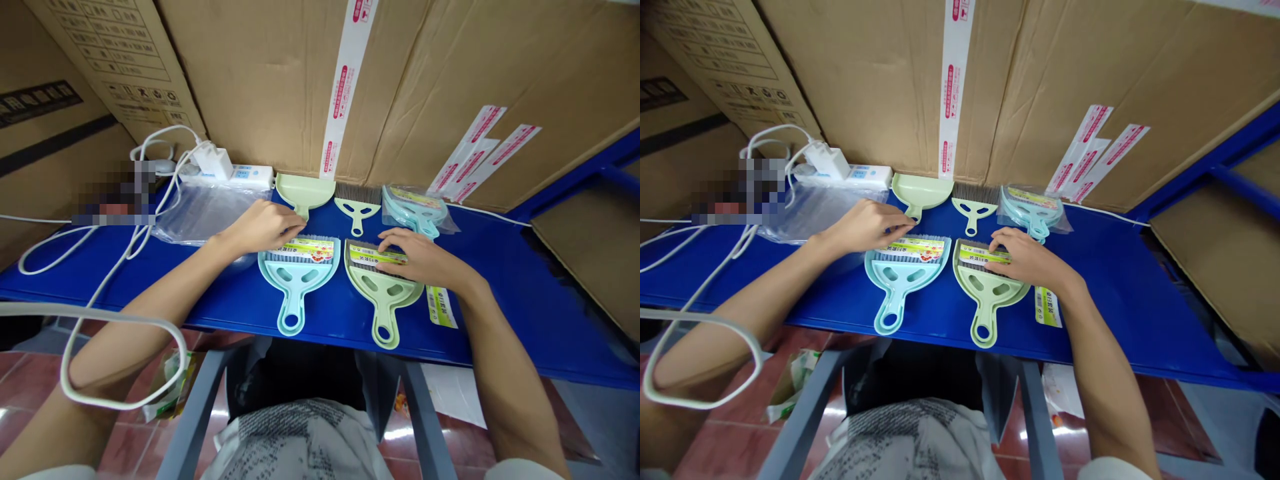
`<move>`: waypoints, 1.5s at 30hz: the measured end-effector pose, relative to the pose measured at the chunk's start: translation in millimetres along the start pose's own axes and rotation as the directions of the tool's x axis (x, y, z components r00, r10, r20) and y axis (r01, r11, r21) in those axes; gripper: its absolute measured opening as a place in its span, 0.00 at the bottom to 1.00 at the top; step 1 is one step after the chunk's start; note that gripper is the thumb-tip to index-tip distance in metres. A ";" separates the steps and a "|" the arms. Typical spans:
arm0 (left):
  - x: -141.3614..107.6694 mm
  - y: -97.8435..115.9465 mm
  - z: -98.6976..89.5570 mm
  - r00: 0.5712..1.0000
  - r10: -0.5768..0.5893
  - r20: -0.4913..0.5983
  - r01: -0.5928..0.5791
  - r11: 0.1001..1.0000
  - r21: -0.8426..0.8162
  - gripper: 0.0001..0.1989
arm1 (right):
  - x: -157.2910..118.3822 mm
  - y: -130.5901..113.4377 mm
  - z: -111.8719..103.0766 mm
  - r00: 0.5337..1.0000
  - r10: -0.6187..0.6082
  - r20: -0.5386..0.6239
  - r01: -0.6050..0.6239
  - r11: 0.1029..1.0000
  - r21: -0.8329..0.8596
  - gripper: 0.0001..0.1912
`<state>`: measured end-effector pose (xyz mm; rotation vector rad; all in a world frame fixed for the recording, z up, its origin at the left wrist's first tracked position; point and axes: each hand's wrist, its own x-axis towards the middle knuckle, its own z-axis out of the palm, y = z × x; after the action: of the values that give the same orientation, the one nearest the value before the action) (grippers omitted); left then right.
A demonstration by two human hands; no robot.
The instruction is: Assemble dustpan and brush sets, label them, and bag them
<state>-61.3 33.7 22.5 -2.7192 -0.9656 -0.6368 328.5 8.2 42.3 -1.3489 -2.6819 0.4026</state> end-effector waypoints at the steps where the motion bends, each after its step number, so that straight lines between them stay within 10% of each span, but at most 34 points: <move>1: 0.0 0.3 -0.3 1.000 -0.005 0.006 0.005 1.000 -0.007 0.17 | -0.1 0.3 0.4 1.000 0.006 -0.004 -0.006 1.000 0.001 0.26; 16: 0.3 0.9 -1.5 1.000 0.014 0.024 -0.014 1.000 0.013 0.19 | -3.2 -3.6 -12.0 0.979 -0.017 -0.203 0.022 1.000 0.019 0.24; 22: 4.0 5.9 -8.2 0.993 0.017 0.117 0.015 0.964 -0.265 0.19 | 3.0 -10.5 -4.6 0.955 -0.095 -0.282 0.099 0.995 -0.001 0.16; 31: -4.2 13.3 -15.4 0.899 0.184 0.396 0.081 0.820 -0.566 0.63 | 3.0 -12.9 -6.4 0.928 -0.133 -0.348 0.133 0.991 -0.026 0.12; 45: -16.8 -15.2 -18.4 0.770 0.271 0.578 0.180 0.776 -0.604 0.72 | 6.3 -14.5 5.4 0.958 -0.120 -0.261 0.110 0.992 -0.054 0.14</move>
<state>-88.8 30.4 31.8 -3.7025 -0.8969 0.0615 312.4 4.0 41.1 -1.1551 -2.5407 0.1464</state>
